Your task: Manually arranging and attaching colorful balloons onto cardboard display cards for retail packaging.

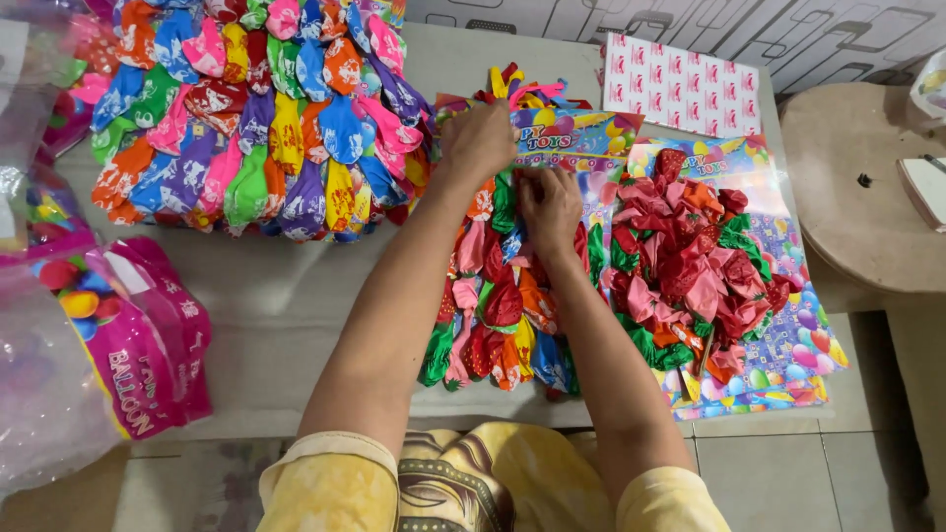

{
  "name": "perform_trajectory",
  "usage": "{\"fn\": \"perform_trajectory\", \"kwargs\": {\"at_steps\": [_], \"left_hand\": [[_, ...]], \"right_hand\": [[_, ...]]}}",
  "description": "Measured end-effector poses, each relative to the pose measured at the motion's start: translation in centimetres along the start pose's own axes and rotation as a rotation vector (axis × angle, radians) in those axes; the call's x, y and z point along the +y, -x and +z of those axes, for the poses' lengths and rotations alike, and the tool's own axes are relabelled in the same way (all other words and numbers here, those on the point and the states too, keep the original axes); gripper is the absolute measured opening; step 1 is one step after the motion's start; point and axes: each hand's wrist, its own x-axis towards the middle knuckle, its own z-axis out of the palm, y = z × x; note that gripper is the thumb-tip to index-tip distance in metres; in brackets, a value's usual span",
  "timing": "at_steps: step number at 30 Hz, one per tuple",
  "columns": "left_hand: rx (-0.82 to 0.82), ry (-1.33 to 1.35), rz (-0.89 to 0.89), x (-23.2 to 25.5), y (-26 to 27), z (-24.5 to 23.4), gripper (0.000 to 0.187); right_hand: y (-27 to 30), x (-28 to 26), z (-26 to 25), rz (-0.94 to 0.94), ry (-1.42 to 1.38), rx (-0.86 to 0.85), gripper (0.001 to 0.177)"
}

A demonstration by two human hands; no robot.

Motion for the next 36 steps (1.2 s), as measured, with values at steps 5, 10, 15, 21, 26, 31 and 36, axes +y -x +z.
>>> {"fn": "perform_trajectory", "kwargs": {"at_steps": [5, 10, 15, 21, 26, 31, 36], "left_hand": [[-0.002, 0.005, -0.017, 2.8, 1.9, -3.9, 0.039], [0.017, -0.024, -0.046, 4.6, 2.3, -5.0, 0.037], [-0.034, -0.060, -0.102, 5.9, 3.9, -6.1, 0.039], [-0.031, 0.003, -0.075, 4.3, 4.4, -5.6, 0.043], [0.041, 0.045, -0.042, 4.9, 6.5, -6.9, 0.038], [0.136, -0.016, -0.071, 4.0, 6.2, -4.1, 0.049], [0.266, 0.362, -0.066, 8.7, 14.8, -5.7, 0.038]], "right_hand": [[-0.6, -2.0, -2.3, -0.053, 0.044, 0.059, 0.010], [-0.7, -4.7, -4.1, -0.042, 0.107, 0.099, 0.009], [-0.6, -7.0, -4.2, 0.290, -0.123, 0.070, 0.010], [0.6, -6.8, -6.0, 0.540, -0.281, -0.144, 0.027], [-0.3, -8.4, -9.5, 0.723, -0.630, -0.143, 0.019], [-0.4, -8.9, -13.0, 0.840, -0.780, -0.242, 0.011], [1.4, -8.8, -13.1, 0.749, -0.863, -0.117, 0.023]]}}
